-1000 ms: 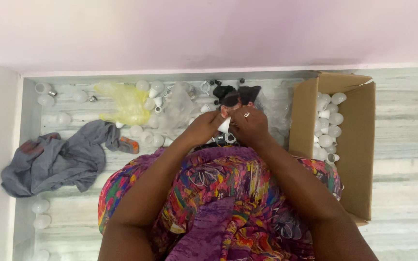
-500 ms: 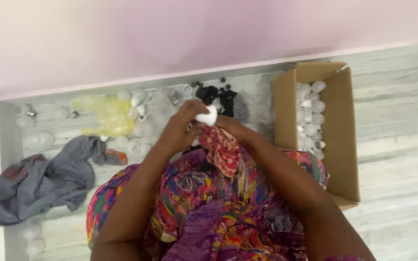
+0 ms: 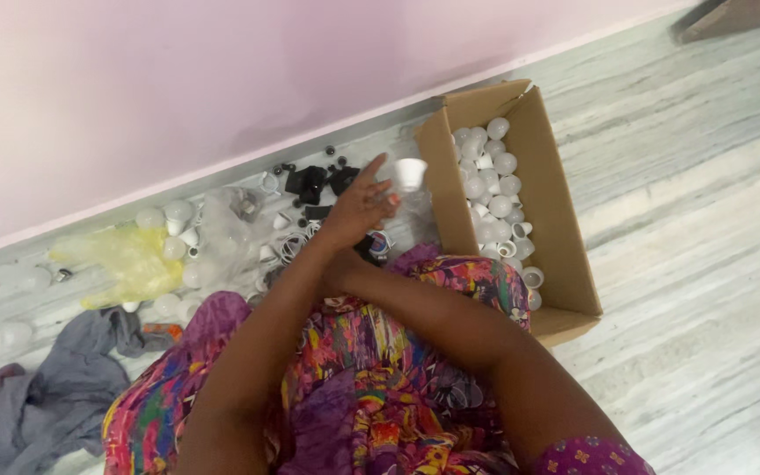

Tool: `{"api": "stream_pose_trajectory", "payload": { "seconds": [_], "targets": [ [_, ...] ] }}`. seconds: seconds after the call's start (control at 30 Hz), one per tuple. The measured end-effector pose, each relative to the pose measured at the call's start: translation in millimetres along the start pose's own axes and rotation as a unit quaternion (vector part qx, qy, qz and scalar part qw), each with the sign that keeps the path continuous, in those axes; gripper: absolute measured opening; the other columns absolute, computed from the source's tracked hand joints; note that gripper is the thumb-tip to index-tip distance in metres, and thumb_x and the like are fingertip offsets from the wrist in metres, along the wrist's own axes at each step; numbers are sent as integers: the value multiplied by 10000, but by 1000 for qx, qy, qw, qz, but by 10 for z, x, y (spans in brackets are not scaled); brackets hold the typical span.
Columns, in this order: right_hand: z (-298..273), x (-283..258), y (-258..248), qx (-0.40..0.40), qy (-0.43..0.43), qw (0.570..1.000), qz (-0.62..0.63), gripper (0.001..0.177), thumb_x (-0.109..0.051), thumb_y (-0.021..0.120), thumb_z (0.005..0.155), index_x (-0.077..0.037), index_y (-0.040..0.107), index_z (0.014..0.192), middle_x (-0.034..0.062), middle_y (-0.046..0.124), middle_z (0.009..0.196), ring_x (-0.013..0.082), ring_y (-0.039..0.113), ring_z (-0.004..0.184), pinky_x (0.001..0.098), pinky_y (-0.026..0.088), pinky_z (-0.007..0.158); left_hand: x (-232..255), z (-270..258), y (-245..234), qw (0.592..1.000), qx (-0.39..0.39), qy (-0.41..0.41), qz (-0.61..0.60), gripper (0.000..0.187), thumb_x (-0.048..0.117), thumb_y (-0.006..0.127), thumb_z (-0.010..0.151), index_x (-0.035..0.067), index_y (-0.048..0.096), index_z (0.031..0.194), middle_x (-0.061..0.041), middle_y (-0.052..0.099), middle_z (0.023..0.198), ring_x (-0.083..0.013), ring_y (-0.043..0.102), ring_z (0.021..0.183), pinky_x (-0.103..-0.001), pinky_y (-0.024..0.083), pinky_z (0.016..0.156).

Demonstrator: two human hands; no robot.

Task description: The person sits on the floor and repeatedly picks up white bulb-shaped objects and black bases, then joins them together by hand. The assembled units are placed into a cardboard box nearby.

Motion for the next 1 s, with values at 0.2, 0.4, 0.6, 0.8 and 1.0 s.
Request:
{"api": "stream_pose_trajectory", "payload": {
  "seconds": [0.2, 0.4, 0.6, 0.8, 1.0],
  "targets": [
    [-440, 39, -16, -105, 59, 993, 2, 357, -431, 671, 895, -100, 804, 876, 162, 742, 913, 342, 717, 876, 507, 554, 736, 404, 223, -107, 963, 29, 58, 260, 634, 490, 715, 896, 174, 577, 1428, -118, 739, 1237, -252, 751, 950, -373, 589, 846],
    [-1082, -298, 994, -117, -186, 953, -209, 150, -166, 678, 836, -70, 786, 873, 163, 768, 875, 352, 747, 798, 502, 576, 623, -1256, 260, -1133, 881, 107, -81, 454, 412, 405, 718, 897, 177, 709, 1240, -154, 746, 1167, -375, 696, 1084, -510, 538, 915],
    [-998, -385, 936, -189, -99, 947, -240, 231, -223, 706, 839, -52, 736, 992, 151, 747, 926, 349, 743, 812, 568, 558, 600, -3029, -602, -994, 822, 13, -107, 560, 386, 159, 679, 837, 122, 676, 1221, -162, 637, 1228, -408, 686, 1028, -507, 577, 801],
    [-763, -454, 397, -54, -67, 991, -98, 314, -363, 625, 976, -59, 699, 1000, 166, 741, 845, 363, 736, 783, 517, 567, 660, -3308, -657, -1116, 748, -17, -188, 636, 190, 195, 631, 928, 95, 762, 1023, -137, 714, 1152, -370, 708, 1038, -492, 595, 810],
    [-520, -28, -487, 20, 45, 997, -67, 503, -533, 632, 915, -88, 647, 1149, 154, 751, 948, 337, 738, 841, 481, 581, 727, -2904, -472, -1605, 846, 43, -194, 496, 193, 217, 698, 816, 86, 771, 938, -189, 737, 1017, -368, 702, 959, -472, 555, 824]
  ]
}}
Point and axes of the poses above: each hand's wrist, its own z-axis towards the middle knuckle, its own y-axis out of the palm, x = y × z, the point moved 8 cm from there along z, towards the middle knuckle
